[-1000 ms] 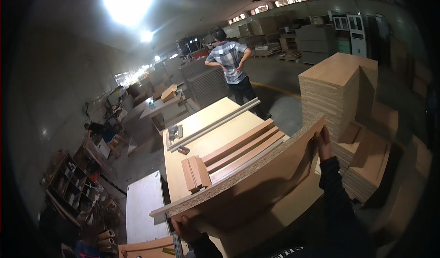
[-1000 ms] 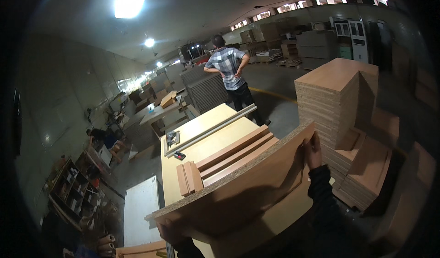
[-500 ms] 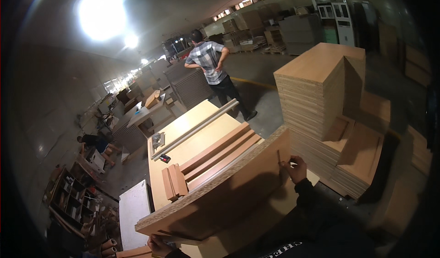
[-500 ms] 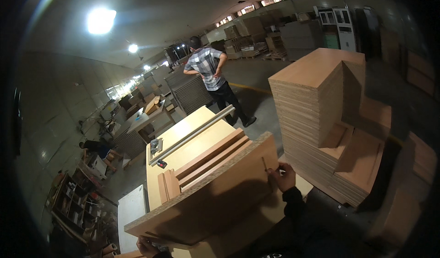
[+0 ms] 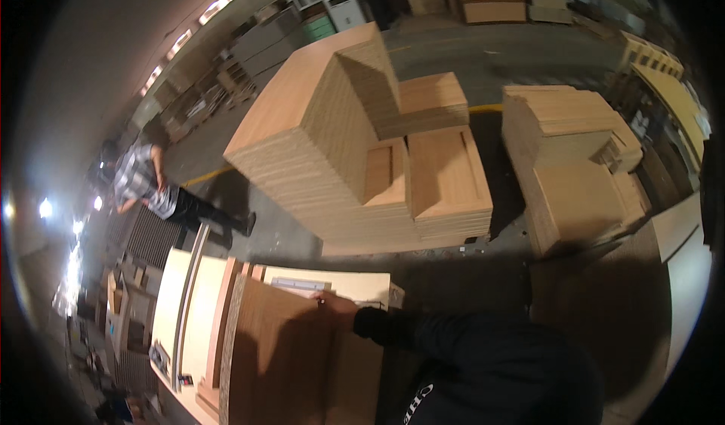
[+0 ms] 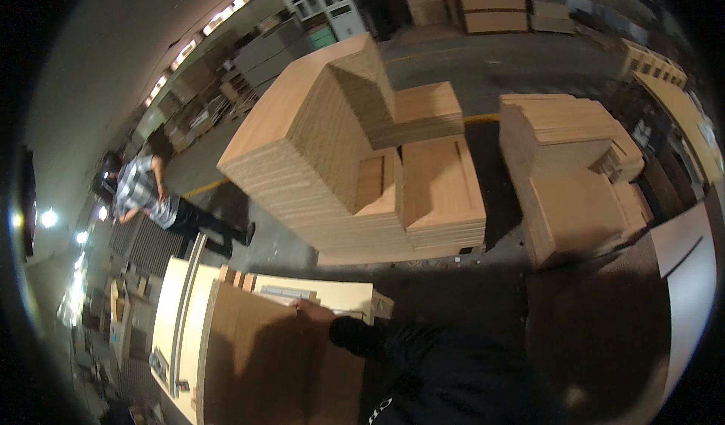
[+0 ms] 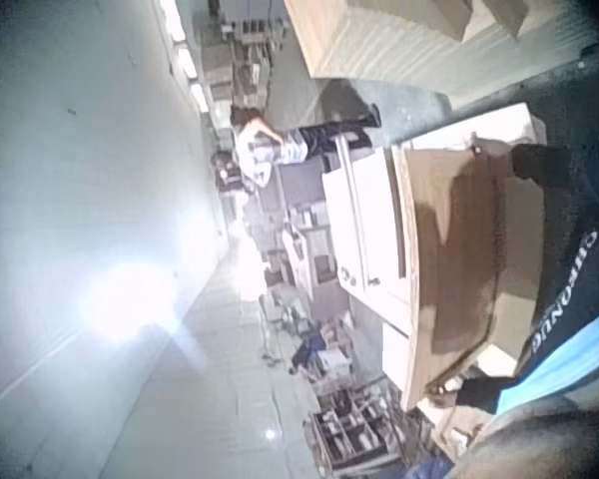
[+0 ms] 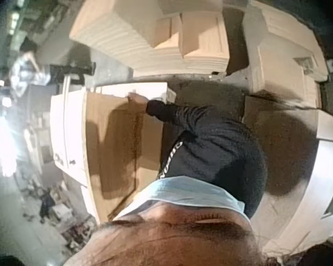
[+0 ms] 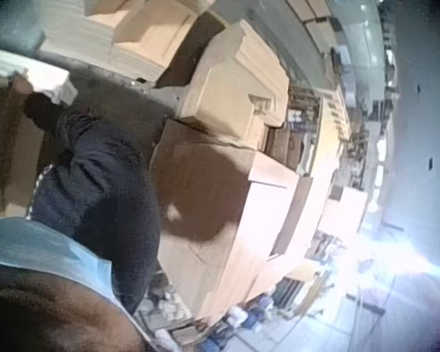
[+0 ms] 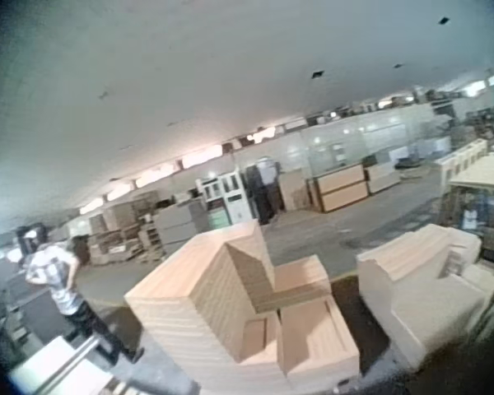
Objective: The person fastens wooden frame pieces onto a board using a nail gun, taps the edges with a hammer, and stacks the assembled panel. They then position wooden strips onto another board and attach them using the nail gun.
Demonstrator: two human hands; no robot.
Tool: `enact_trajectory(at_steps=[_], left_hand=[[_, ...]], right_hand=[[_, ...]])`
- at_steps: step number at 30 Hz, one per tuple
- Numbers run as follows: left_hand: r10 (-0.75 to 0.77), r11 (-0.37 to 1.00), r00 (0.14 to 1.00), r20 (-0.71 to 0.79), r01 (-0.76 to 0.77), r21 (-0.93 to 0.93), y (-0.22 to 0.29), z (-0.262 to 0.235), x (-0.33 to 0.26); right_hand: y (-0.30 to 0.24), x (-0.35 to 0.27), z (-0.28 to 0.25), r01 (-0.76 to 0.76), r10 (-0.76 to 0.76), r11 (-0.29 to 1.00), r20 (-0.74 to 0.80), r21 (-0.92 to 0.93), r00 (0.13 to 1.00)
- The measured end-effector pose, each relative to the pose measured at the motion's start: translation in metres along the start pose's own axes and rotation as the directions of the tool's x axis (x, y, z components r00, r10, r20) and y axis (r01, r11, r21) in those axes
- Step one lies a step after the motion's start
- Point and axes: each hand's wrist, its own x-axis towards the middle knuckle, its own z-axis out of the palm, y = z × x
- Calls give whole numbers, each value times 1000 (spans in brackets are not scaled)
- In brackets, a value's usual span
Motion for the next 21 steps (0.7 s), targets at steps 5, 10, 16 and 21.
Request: enact_trajectory(at_steps=[5,10,16,21], left_hand=[[-158,982,912,380,187,-40,-11,108,-30],[-268,916,788,554,387,-107,-22,142,-20],[-360,695,896,259,443,-566,-87,-29,14],[-480,797,870,-111,379,-470,-176,-210,-42]], right_hand=[[-34,-16,3,-7,-66,825,-108,-565,992],[-141,31,50,399,-513,723,-51,-565,857],[-323,32,121,870,-854,433,201,-236,480],[-367,-5,238,950,-823,-22,545,-312,160]])
